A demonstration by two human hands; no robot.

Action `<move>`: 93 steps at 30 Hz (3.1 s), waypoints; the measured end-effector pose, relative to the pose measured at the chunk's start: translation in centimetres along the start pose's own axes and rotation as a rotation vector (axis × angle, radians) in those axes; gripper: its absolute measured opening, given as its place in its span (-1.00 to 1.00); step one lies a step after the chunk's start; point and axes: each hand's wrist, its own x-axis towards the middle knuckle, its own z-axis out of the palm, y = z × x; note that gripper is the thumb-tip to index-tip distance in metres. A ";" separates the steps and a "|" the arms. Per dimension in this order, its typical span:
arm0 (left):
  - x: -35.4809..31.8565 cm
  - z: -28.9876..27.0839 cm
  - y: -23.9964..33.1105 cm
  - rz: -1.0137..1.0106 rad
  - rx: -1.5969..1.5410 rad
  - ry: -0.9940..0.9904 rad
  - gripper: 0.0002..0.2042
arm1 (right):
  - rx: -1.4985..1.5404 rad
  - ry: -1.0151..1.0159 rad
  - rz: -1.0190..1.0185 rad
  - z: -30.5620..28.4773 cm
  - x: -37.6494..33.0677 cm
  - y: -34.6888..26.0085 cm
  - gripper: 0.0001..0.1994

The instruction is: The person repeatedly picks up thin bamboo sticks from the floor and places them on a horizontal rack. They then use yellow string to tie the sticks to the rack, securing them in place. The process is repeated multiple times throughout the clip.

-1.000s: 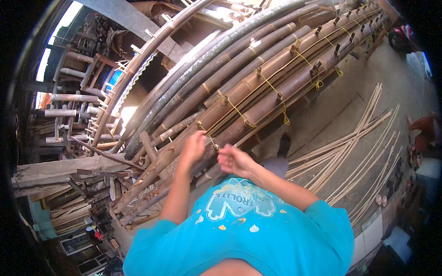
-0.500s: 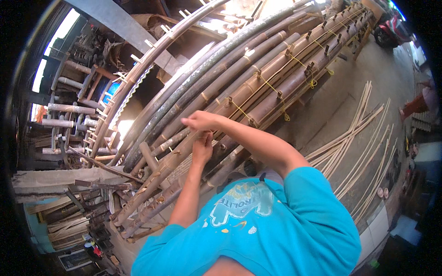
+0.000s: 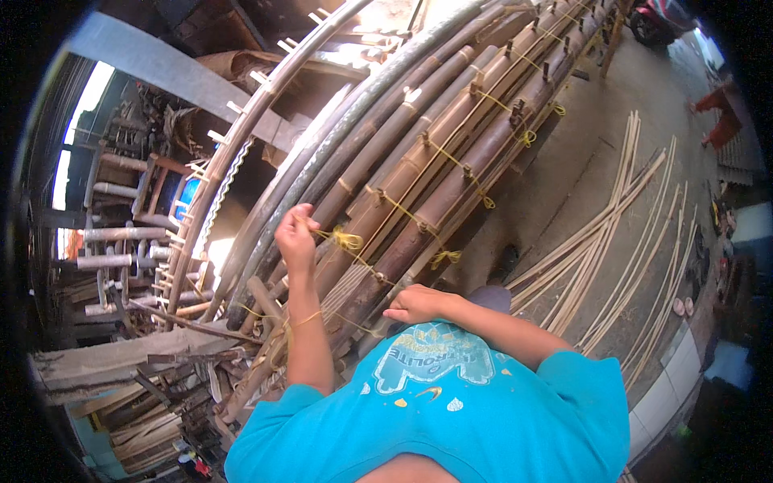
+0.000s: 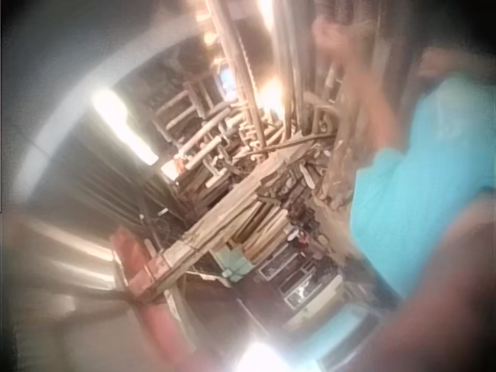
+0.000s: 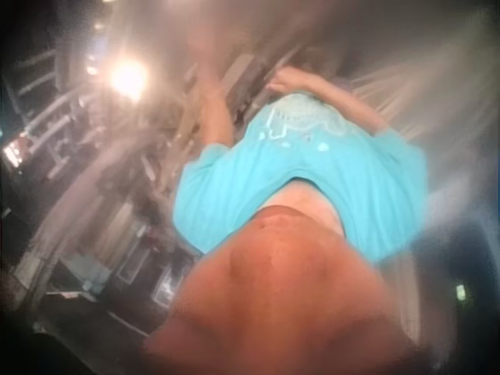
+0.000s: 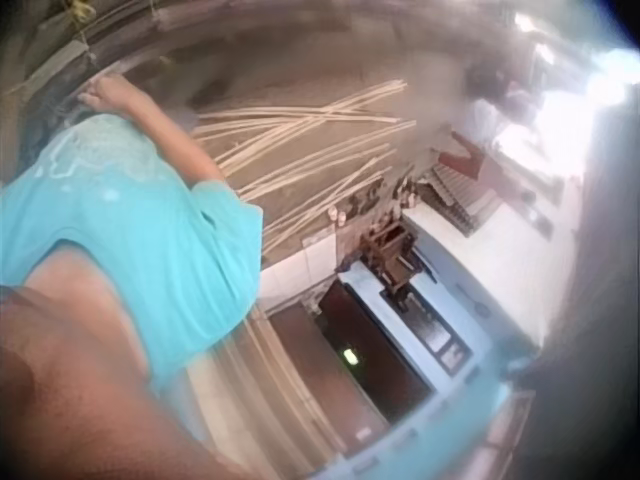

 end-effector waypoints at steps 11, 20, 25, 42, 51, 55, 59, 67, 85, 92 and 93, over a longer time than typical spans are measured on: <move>6.3 -1.0 -12.0 -0.248 1.133 -0.636 -0.53 | 1.690 1.473 -0.400 -15.1 -24.0 7.4 -0.62; 7.0 26.6 11.5 0.165 0.627 -0.665 -0.53 | 1.329 1.420 0.515 -15.9 -31.8 17.9 -0.68; 6.0 41.5 14.1 0.184 0.502 -0.918 -0.55 | 1.215 1.453 0.437 -22.8 -34.6 20.7 -0.69; 1.8 88.5 7.2 0.459 0.741 -1.697 -0.51 | 1.089 1.946 1.167 -26.6 -56.2 47.1 -0.71; -1.6 92.9 -13.3 -0.332 1.098 -1.929 -0.10 | 0.990 1.579 1.732 -28.9 -65.1 70.5 -0.71; -6.1 96.9 -13.9 -0.441 1.496 -1.787 0.06 | 1.000 1.380 1.895 -27.4 -68.2 86.5 -0.68; -10.2 100.4 -14.1 -0.337 1.765 -1.723 0.13 | 0.849 1.474 1.998 -28.3 -70.3 95.9 -0.65; -12.1 102.4 -13.6 -0.230 1.812 -1.741 0.07 | 0.856 1.383 1.908 -23.8 -69.6 97.1 -0.74; -14.3 101.5 -13.7 -0.017 1.637 -1.689 0.06 | 0.830 1.574 1.953 -24.0 -69.5 94.6 -0.73; -12.3 98.9 -13.1 -0.408 1.306 -1.568 0.04 | 0.414 2.000 1.753 -32.7 -72.3 73.4 -0.75; -10.9 97.0 -15.6 -0.465 1.125 -1.545 0.03 | 0.342 2.039 1.645 -33.9 -72.9 70.6 -0.72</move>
